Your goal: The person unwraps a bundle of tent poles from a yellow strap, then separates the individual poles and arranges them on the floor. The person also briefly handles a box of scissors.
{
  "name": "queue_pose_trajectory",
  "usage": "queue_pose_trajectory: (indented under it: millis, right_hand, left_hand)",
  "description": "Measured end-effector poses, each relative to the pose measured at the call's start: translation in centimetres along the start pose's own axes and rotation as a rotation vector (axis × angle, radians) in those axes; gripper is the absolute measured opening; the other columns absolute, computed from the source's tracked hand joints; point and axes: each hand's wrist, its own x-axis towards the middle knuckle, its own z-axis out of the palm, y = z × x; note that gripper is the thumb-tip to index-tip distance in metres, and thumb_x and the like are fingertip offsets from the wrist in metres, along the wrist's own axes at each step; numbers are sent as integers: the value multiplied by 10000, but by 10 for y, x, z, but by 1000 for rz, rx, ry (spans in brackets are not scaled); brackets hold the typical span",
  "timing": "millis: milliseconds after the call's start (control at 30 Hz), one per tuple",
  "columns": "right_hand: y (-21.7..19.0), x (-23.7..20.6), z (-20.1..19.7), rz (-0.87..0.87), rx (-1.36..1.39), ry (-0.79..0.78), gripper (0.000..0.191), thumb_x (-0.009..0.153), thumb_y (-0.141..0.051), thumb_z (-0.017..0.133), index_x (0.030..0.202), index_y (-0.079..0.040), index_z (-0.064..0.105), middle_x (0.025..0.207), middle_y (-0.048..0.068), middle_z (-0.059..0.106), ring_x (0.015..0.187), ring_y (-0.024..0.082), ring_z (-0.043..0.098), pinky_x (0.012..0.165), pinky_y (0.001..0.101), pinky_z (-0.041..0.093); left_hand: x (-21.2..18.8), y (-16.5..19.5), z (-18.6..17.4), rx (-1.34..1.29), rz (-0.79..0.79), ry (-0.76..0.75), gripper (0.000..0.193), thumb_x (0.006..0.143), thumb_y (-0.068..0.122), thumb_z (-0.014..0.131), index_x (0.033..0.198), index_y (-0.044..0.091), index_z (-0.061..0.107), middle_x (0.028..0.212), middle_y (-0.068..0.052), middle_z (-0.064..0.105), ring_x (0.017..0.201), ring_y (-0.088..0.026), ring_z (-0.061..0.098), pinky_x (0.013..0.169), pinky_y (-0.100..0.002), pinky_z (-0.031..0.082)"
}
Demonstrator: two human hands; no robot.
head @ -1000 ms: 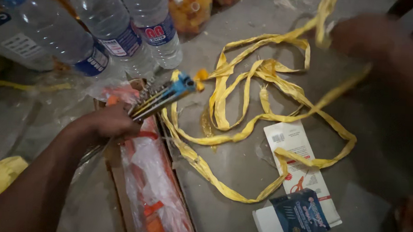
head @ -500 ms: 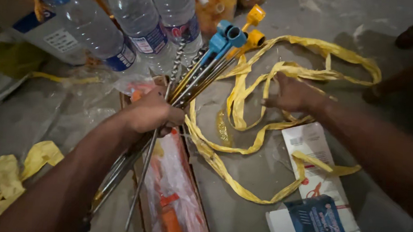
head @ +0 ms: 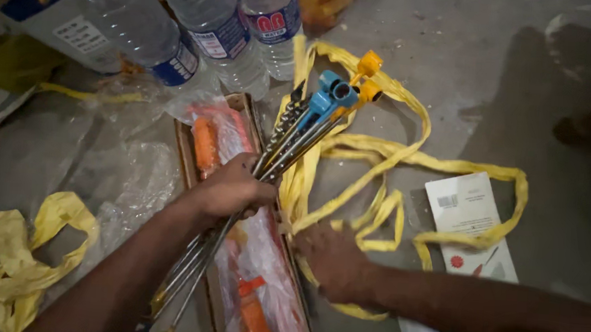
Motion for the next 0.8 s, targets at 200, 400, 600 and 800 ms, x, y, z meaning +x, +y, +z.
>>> queue_pose_trajectory:
  millis: [200,400,600,800]
  right_hand:
    - [90,36,47,-6,65,111,499,973,-183,516,1471,-157,499,1264,208,626,1048,403,660,829,514,549]
    - [259,-21,-74,362,254,93,493,791,-211,674,1281,-158,700,1101,138,745,1006,328,707,879,464,585]
    - [272,-136,-226,798,-134,390,558,757,-240,814,1307,-251,714,1078,113,771,961,338,710,891,497,544]
    - [73,-77,-338,145,-247,689,370,782,-268,731,1146,-224,779,997,149,743,906,376,697,766,534,528]
  left_hand:
    - [14,-2,24,-133,-49,-209,188,717,65,700,864,28,589,615,-29,579,455,-114,507,411,-289,408]
    - [-22,-9,58,17,148,-366,351,720,74,709,1064,46,640,753,8,593,605,-66,543,509,-267,447]
    - [-91,-44,46,340,34,-407,430,758,221,765,1154,78,676,898,-22,715,838,-121,653,768,-318,555]
    - [-165,-117,29,116,57,-303,344,826,229,709,1149,111,719,960,37,724,915,-79,665,827,-289,514]
